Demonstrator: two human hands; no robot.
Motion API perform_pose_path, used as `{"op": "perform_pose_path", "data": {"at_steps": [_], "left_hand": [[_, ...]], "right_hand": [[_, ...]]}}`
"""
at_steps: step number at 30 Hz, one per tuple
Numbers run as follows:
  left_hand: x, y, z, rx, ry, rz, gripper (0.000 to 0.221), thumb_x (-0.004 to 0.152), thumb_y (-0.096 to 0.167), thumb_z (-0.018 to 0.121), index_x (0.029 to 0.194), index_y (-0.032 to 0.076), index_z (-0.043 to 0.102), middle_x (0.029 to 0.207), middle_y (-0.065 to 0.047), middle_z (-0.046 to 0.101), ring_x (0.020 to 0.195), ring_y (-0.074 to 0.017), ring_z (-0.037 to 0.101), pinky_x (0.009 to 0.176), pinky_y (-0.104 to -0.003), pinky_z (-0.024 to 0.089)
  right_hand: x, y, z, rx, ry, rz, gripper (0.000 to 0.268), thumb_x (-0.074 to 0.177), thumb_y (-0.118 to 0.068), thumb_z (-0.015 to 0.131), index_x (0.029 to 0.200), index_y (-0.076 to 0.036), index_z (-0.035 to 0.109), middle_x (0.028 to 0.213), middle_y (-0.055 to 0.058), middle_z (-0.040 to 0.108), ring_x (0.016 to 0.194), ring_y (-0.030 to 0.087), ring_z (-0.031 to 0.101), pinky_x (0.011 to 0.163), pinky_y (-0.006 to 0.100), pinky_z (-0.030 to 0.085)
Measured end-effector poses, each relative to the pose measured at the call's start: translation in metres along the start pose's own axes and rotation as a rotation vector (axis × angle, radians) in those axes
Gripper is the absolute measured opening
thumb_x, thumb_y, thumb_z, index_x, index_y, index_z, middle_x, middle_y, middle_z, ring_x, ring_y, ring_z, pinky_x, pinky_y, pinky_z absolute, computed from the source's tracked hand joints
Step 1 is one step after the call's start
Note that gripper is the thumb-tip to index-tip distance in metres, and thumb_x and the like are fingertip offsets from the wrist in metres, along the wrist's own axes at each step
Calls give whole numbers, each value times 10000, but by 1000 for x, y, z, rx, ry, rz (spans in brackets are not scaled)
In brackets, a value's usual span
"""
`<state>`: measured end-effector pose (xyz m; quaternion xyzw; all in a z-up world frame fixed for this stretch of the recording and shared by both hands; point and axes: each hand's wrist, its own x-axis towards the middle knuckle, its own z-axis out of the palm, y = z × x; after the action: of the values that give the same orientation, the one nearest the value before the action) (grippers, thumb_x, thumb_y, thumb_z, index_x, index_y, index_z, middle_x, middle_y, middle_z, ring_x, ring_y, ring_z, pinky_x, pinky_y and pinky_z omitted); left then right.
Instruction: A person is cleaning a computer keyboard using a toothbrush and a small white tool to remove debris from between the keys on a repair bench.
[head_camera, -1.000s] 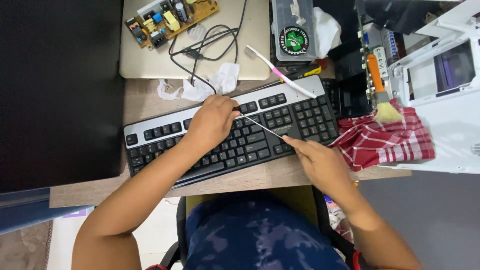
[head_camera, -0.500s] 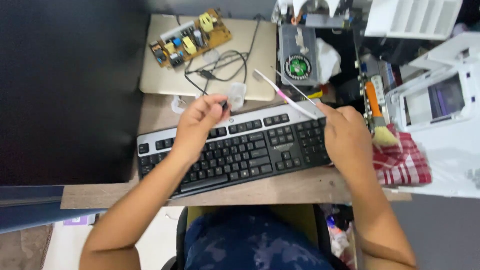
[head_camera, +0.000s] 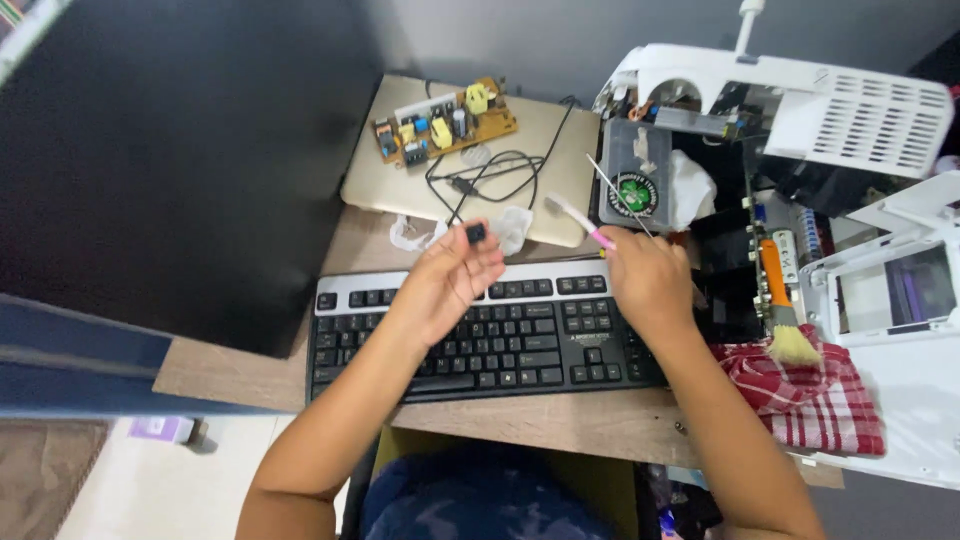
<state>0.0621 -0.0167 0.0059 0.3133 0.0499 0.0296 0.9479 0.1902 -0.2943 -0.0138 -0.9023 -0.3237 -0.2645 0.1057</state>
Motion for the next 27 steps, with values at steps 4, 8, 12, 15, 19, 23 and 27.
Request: {"op": "perform_pose_path", "data": {"at_steps": [4,8,12,15,19,23,27], "left_hand": [[1,20,-5,64,70,131,435,1019,364,610,1337,68,576,1113,-62,720,994,-174,731,940,-353,617],[-5,26,-7,85,206,247,420,1013,368,617,1315,78,589,1090,-54,713,936,-147,717,843,-286,629],[-13,23,2,94,224,293,415,1021,366,604,1300,59,584,1079,-76,681,922,-160,690,787,-261,621],[-15,17,3,123,222,295,419,1027,362,597,1300,44,583,1084,-85,664,929,-164,688,775,-258,617],[-18,19,10,108,214,304,343,1035,290,607,1284,55,605,1069,-88,633,880,-169,629,724,-258,518],[-18,19,9,92,218,283,346,1033,296,612,1286,61,603,1051,-75,641,875,-157,636,724,-260,515],[-20,20,14,131,208,258,350,1020,302,628,1278,66,612,1059,-67,649,878,-141,640,735,-241,527]], "right_hand": [[16,-25,-62,433,-59,138,315,1057,-228,564,1336,-154,692,1117,149,728,1045,385,681,869,470,520],[8,-30,-79,650,-128,346,376,1026,-177,632,1394,-115,678,1142,211,699,967,370,679,856,461,543],[10,-32,-93,686,-269,311,335,999,-173,642,1315,-163,753,1042,127,750,1012,350,726,871,422,550],[12,-42,-109,593,-430,241,334,991,-188,597,1280,-191,766,1097,114,768,1048,359,721,900,452,550],[11,-78,-138,164,-1038,423,553,1010,-259,500,1515,-480,465,1180,-11,706,932,133,685,804,300,629],[-34,-91,-137,-93,-685,-87,539,908,-201,571,1442,-270,548,993,-8,615,838,247,619,479,431,561],[-54,-123,-119,-448,-546,-392,596,913,-182,506,1502,-96,497,889,-5,539,645,151,576,402,268,466]]}}
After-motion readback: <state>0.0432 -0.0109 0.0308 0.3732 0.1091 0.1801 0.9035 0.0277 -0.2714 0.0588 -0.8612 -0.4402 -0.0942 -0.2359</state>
